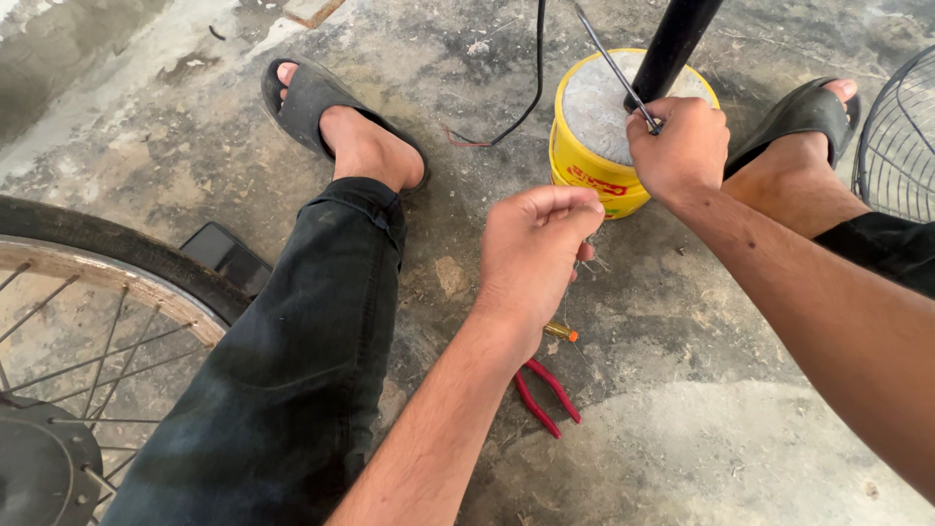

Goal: The person uses a screwdriver and pliers to loosen and remove screws from the rear housing of a standing electric fan. They then detach the front wire cage and set it aside, exposing the fan blades and motor.

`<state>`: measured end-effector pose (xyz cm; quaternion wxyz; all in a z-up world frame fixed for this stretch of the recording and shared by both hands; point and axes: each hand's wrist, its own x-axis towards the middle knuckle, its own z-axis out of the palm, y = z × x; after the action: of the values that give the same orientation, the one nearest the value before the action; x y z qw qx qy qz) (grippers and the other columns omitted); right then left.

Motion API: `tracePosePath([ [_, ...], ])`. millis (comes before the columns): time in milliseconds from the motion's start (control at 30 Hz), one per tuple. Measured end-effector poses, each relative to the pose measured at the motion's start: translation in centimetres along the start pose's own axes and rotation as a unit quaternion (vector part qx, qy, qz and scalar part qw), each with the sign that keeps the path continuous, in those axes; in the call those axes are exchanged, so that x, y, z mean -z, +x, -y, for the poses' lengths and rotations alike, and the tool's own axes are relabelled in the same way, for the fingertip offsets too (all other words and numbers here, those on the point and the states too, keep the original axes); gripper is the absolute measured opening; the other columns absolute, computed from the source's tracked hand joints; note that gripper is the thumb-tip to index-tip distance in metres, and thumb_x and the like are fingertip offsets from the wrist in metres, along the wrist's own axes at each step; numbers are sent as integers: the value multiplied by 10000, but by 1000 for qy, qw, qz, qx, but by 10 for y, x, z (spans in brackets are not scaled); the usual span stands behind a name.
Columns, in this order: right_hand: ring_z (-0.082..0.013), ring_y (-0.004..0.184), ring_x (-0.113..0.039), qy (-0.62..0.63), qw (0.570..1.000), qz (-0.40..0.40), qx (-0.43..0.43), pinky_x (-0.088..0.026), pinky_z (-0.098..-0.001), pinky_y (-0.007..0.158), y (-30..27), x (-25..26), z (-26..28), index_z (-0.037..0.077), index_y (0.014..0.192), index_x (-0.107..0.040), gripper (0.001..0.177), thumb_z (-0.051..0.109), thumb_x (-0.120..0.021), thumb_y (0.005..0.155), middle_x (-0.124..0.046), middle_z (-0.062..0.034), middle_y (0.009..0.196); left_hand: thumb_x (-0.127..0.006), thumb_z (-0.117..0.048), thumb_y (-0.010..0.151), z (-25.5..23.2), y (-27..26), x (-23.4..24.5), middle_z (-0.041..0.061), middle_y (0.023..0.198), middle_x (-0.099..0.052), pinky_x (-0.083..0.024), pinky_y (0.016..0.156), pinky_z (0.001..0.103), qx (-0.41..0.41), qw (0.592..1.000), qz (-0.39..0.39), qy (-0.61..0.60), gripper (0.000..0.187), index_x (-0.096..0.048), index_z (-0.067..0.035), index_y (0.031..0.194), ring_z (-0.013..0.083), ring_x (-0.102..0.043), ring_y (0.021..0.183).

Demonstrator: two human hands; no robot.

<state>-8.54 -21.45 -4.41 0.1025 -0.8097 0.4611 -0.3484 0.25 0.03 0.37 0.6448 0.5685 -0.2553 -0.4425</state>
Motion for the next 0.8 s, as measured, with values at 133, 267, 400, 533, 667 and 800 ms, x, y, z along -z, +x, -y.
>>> tracePosePath([
  [133, -373, 797, -719, -11, 999, 28, -15, -570, -471, 764, 3, -1, -2, 124, 1050, -809, 181, 244, -747, 930, -735, -204, 888, -699, -175, 868, -1, 1, 2, -7, 823, -708, -462, 536, 246, -6, 1000, 0, -9, 230, -763, -31, 1036, 65, -591, 648],
  [267, -378, 817, -716, -12, 1000, 21, -9, -565, -474, 772, 4, -2, -2, 132, 1044, -816, 178, 244, -755, 921, -737, -201, 896, -699, -175, 866, -1, -1, 2, -13, 831, -707, -472, 555, 246, 6, 1000, 6, -8, 229, -758, -39, 1040, 63, -603, 662],
  [400, -374, 829, -717, 0, 1000, 21, -13, -562, -471, 781, 3, 0, -3, 137, 1048, -813, 189, 255, -763, 909, -736, -199, 894, -697, -177, 867, -1, 0, 1, -14, 825, -705, -472, 552, 246, 7, 1000, 6, -7, 223, -761, -43, 1034, 64, -604, 662],
  [533, -386, 829, -714, 3, 1000, 27, -11, -560, -474, 799, -1, 8, -6, 148, 1062, -818, 195, 263, -755, 917, -728, -216, 871, -701, -183, 876, -2, 1, 1, -8, 825, -707, -461, 527, 241, -14, 1000, 9, -14, 230, -768, -31, 1035, 63, -593, 651],
  [667, -394, 828, -713, -3, 999, 22, -28, -560, -470, 810, -4, 20, -9, 124, 1043, -816, 215, 285, -756, 913, -716, -240, 859, -699, -181, 874, -6, -1, 2, -12, 831, -711, -463, 527, 230, -11, 1000, 5, -5, 241, -766, -41, 1058, 57, -605, 649],
  [800, -389, 818, -712, -15, 999, 20, -27, -557, -469, 800, -7, 36, -14, 98, 1018, -815, 245, 300, -765, 889, -716, -240, 849, -701, -180, 874, -11, -2, 2, -11, 857, -727, -457, 530, 232, -17, 1000, 6, -14, 244, -765, -42, 1065, 60, -604, 646],
])
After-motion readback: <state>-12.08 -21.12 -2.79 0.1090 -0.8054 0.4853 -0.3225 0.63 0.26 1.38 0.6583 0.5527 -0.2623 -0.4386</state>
